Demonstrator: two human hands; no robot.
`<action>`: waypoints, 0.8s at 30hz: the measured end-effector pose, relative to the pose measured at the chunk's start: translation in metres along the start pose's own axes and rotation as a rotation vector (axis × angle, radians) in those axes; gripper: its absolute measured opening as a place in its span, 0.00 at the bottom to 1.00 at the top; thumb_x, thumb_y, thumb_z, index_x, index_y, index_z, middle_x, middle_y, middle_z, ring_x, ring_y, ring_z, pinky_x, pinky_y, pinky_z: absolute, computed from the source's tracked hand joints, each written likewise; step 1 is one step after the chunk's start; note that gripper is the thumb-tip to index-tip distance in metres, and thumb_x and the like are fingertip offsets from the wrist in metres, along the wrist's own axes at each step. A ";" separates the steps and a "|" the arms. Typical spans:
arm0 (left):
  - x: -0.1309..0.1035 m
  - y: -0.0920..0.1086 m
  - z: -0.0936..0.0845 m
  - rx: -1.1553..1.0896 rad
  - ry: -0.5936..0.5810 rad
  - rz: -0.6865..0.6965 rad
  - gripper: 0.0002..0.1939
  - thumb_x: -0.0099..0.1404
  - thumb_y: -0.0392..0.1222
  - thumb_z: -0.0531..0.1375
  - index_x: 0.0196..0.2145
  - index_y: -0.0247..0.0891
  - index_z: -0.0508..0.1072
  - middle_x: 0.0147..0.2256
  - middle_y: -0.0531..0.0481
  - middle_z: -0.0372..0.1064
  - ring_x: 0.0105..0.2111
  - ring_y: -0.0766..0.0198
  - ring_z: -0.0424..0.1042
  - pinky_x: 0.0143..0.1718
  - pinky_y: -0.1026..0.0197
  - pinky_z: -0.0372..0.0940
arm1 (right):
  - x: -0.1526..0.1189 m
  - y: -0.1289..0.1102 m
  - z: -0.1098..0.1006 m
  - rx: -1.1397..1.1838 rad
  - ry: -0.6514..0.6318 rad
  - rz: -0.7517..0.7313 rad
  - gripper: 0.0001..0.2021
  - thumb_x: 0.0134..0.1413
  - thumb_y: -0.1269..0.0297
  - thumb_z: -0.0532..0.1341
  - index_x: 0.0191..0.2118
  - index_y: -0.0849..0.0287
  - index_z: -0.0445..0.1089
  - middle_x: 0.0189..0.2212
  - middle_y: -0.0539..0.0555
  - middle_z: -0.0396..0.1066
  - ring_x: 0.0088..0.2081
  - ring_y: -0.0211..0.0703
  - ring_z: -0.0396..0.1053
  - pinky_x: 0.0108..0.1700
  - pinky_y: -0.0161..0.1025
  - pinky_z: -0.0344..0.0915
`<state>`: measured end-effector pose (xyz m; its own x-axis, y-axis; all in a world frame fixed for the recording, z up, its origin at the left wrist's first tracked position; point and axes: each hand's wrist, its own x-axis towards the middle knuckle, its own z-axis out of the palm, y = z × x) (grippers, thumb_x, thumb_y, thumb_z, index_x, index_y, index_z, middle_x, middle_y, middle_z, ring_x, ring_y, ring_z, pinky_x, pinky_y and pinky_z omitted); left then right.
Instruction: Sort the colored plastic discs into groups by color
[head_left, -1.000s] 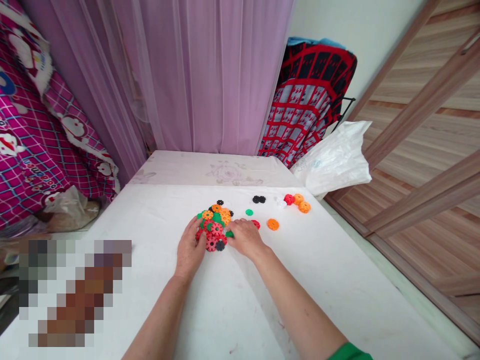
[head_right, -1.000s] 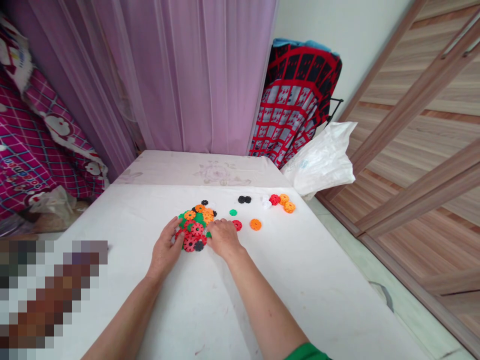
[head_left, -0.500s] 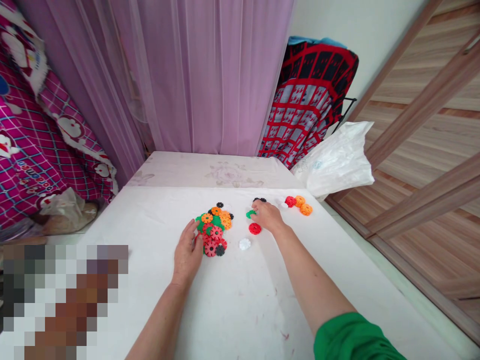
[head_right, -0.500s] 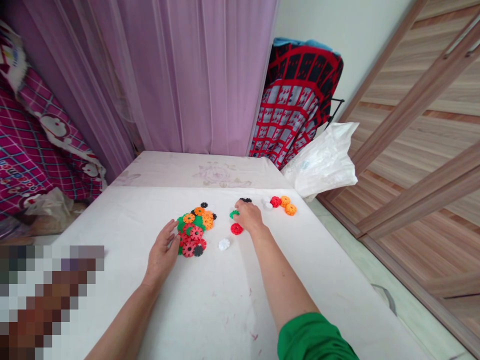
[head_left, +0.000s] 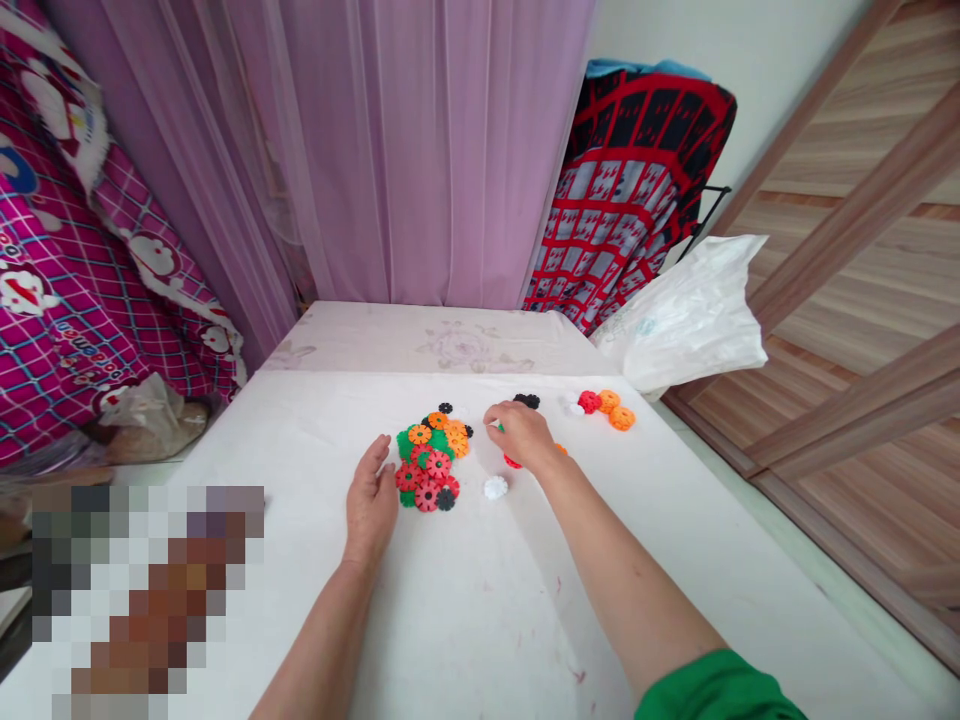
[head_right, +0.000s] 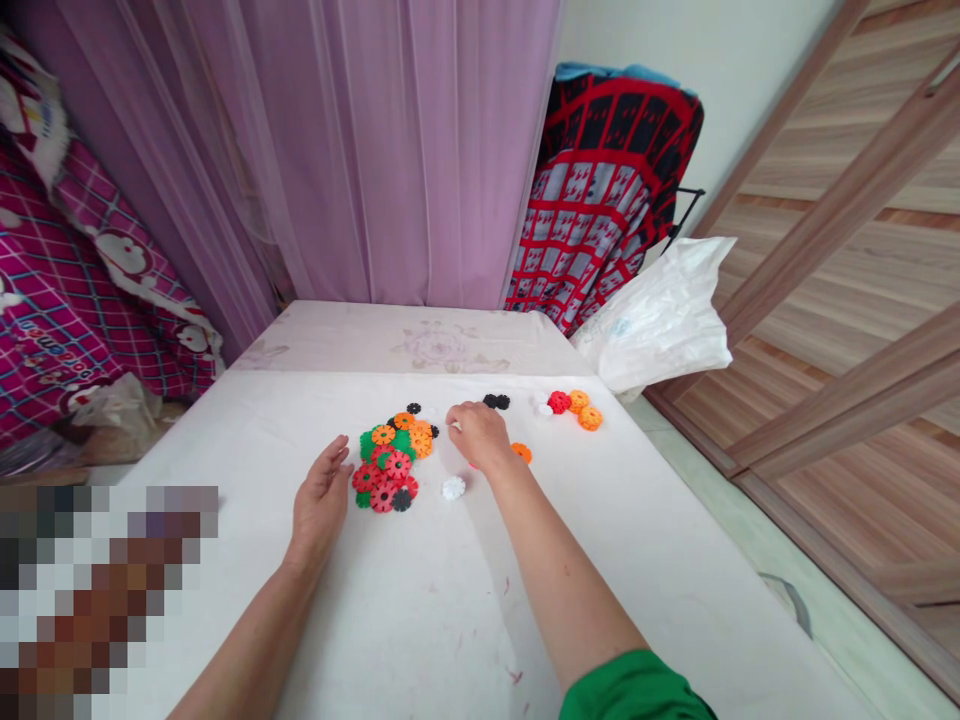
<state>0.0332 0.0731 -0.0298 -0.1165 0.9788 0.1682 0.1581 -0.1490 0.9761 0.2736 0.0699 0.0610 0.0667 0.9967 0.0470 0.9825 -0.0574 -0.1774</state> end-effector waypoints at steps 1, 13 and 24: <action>0.000 0.000 0.000 0.002 0.001 0.001 0.21 0.65 0.39 0.54 0.55 0.43 0.68 0.57 0.44 0.68 0.56 0.58 0.68 0.60 0.48 0.62 | -0.001 -0.009 0.002 0.020 -0.009 -0.060 0.11 0.59 0.68 0.56 0.41 0.52 0.75 0.44 0.53 0.75 0.48 0.44 0.68 0.47 0.38 0.61; -0.002 -0.005 0.006 0.008 -0.032 0.060 0.21 0.65 0.42 0.55 0.56 0.45 0.68 0.60 0.45 0.64 0.57 0.58 0.67 0.53 0.55 0.69 | -0.002 -0.047 0.022 -0.035 -0.126 -0.427 0.14 0.51 0.72 0.61 0.45 0.56 0.74 0.43 0.55 0.74 0.48 0.46 0.67 0.50 0.40 0.60; -0.004 0.001 0.005 -0.022 -0.046 0.023 0.20 0.65 0.41 0.55 0.55 0.44 0.68 0.60 0.46 0.63 0.58 0.58 0.66 0.54 0.55 0.68 | -0.011 -0.019 0.010 0.059 -0.094 -0.208 0.15 0.50 0.65 0.63 0.45 0.55 0.74 0.43 0.53 0.73 0.47 0.44 0.68 0.49 0.37 0.61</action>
<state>0.0392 0.0698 -0.0301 -0.0674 0.9804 0.1850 0.1391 -0.1744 0.9748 0.2528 0.0607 0.0535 -0.1559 0.9878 -0.0030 0.9612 0.1510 -0.2310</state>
